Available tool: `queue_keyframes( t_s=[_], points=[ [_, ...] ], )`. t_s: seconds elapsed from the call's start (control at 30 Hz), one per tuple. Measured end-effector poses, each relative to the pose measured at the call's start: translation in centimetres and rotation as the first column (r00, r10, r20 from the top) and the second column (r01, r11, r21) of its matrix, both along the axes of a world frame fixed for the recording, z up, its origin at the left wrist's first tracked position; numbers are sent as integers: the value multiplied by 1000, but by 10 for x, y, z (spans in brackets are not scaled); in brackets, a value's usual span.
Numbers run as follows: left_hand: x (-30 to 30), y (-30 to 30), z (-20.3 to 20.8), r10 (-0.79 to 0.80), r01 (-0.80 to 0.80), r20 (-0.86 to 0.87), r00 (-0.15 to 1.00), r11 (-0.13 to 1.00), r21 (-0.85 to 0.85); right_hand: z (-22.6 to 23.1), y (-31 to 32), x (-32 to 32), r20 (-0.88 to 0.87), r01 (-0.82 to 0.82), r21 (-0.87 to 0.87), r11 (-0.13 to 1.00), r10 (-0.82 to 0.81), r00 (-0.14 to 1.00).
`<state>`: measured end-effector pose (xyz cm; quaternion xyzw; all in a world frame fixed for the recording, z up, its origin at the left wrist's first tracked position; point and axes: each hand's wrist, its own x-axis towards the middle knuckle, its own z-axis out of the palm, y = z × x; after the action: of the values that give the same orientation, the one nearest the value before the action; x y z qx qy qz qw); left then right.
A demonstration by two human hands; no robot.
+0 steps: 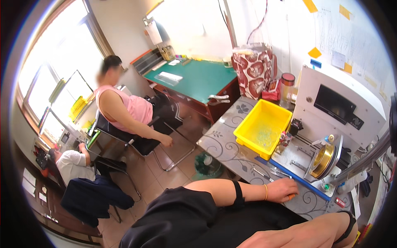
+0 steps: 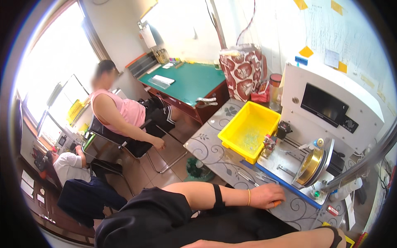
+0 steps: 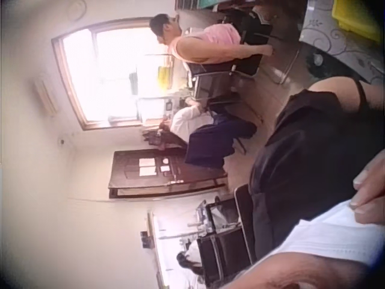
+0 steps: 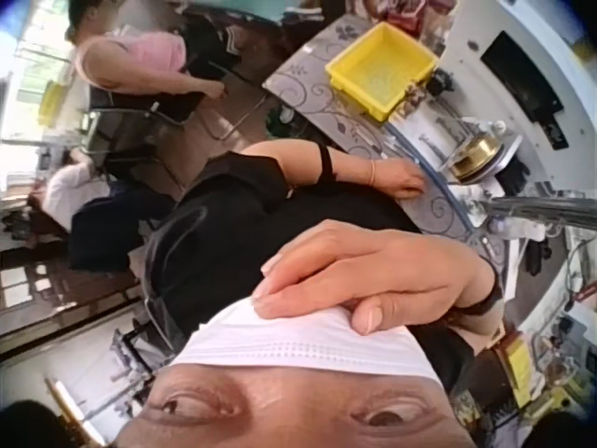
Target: Assembling and labeling yellow plastic components, likely electronic parts or sensors, using a winding machine and manual marking.
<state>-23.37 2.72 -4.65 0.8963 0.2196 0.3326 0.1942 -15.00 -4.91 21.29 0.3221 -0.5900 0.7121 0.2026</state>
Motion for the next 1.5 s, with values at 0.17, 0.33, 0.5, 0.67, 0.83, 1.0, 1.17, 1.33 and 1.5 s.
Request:
queue_keyframes(
  t_s=[0.17,0.33,0.5,0.67,0.83,1.0,1.17,1.33,1.5],
  points=[
    [3,-6,2,5,-7,-55,998,999,-34,7,-9,0,-87,-68,-53,996,63,994],
    [1,-6,5,39,-42,-67,997,998,-44,9,-8,0,-286,-62,-15,998,55,957],
    [1,-1,10,26,-27,-61,998,999,-17,18,-7,18,-295,52,-115,992,-85,952],
    [2,0,8,45,-49,-77,996,998,-50,20,4,22,-337,174,-69,982,-187,923],
    [1,-4,10,39,-40,-72,997,999,-18,8,5,22,-300,221,-72,973,-232,925],
    [0,-1,10,-34,29,-99,995,998,-51,1,1,-1,-295,357,-264,896,-428,855],
    [-8,4,3,-42,35,-65,997,994,-106,-7,-10,0,-231,596,-371,712,-693,683],
    [-5,7,17,-107,91,-106,989,985,-148,-15,-14,31,-274,838,-234,494,-860,431],
    [0,8,17,-96,82,-102,990,987,-139,-21,-25,85,-219,911,-94,401,-901,374]
  ],
)
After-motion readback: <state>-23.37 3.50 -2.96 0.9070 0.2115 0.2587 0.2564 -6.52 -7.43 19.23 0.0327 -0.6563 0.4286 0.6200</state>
